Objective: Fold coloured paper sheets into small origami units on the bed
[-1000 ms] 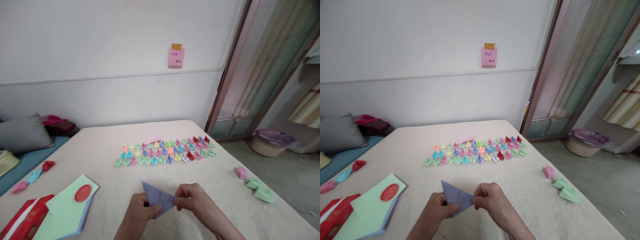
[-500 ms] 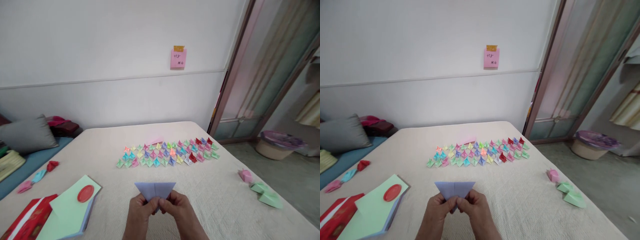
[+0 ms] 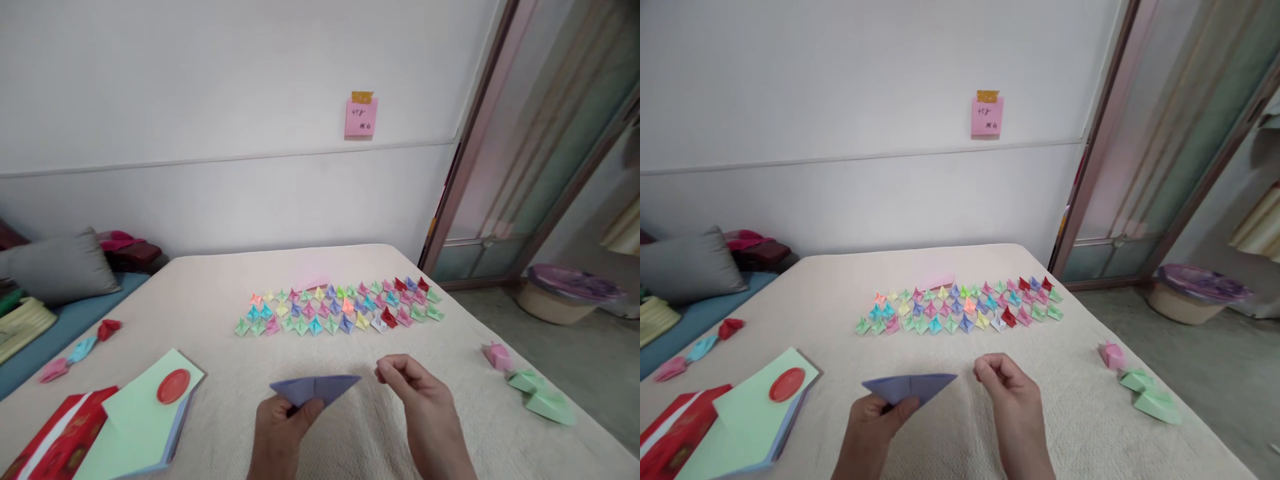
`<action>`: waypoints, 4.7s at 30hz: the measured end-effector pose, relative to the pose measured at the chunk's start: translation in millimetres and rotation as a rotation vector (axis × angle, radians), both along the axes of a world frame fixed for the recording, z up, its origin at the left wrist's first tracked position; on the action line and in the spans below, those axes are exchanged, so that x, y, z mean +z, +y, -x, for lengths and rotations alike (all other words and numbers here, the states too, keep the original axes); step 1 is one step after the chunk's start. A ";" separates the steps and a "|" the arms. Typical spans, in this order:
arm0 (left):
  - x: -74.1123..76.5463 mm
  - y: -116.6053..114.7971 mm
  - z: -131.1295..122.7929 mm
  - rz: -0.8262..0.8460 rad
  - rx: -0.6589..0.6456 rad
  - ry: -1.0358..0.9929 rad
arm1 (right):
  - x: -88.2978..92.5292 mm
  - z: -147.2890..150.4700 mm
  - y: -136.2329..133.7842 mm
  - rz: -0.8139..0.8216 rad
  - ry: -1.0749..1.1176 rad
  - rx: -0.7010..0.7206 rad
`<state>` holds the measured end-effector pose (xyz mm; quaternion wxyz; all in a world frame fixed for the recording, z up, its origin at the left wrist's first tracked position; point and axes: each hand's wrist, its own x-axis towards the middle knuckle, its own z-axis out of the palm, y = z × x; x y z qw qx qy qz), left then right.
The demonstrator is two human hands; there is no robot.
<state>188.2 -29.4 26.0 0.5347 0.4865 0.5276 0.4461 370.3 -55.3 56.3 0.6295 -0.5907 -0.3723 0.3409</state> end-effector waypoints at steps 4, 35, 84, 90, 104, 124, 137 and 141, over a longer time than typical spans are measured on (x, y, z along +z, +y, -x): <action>5.5 -3.0 2.5 -0.047 0.026 0.109 | 4.0 15.6 -12.3 -0.210 -0.353 0.027; 9.3 -0.5 1.7 -0.092 0.082 -0.101 | -23.4 36.7 -15.1 -0.574 -1.103 0.045; 21.6 5.7 22.7 -0.176 -0.325 0.183 | -1.2 21.9 -4.8 -0.238 -0.576 0.493; 33.0 8.9 34.2 -0.064 -0.442 -0.115 | -4.6 19.0 -2.3 -0.137 -0.416 0.625; 34.6 7.7 33.1 0.056 -0.582 -0.470 | -7.0 19.8 -3.1 0.230 0.340 0.825; 19.2 1.9 20.8 0.278 -0.494 -0.794 | -9.7 24.1 -2.5 0.313 0.809 0.889; 14.8 2.2 19.5 0.340 -0.428 -0.791 | -19.3 30.2 -2.5 0.342 0.577 0.805; 11.3 3.3 18.3 0.355 -0.359 -0.811 | -16.5 32.2 -0.7 0.327 0.593 0.773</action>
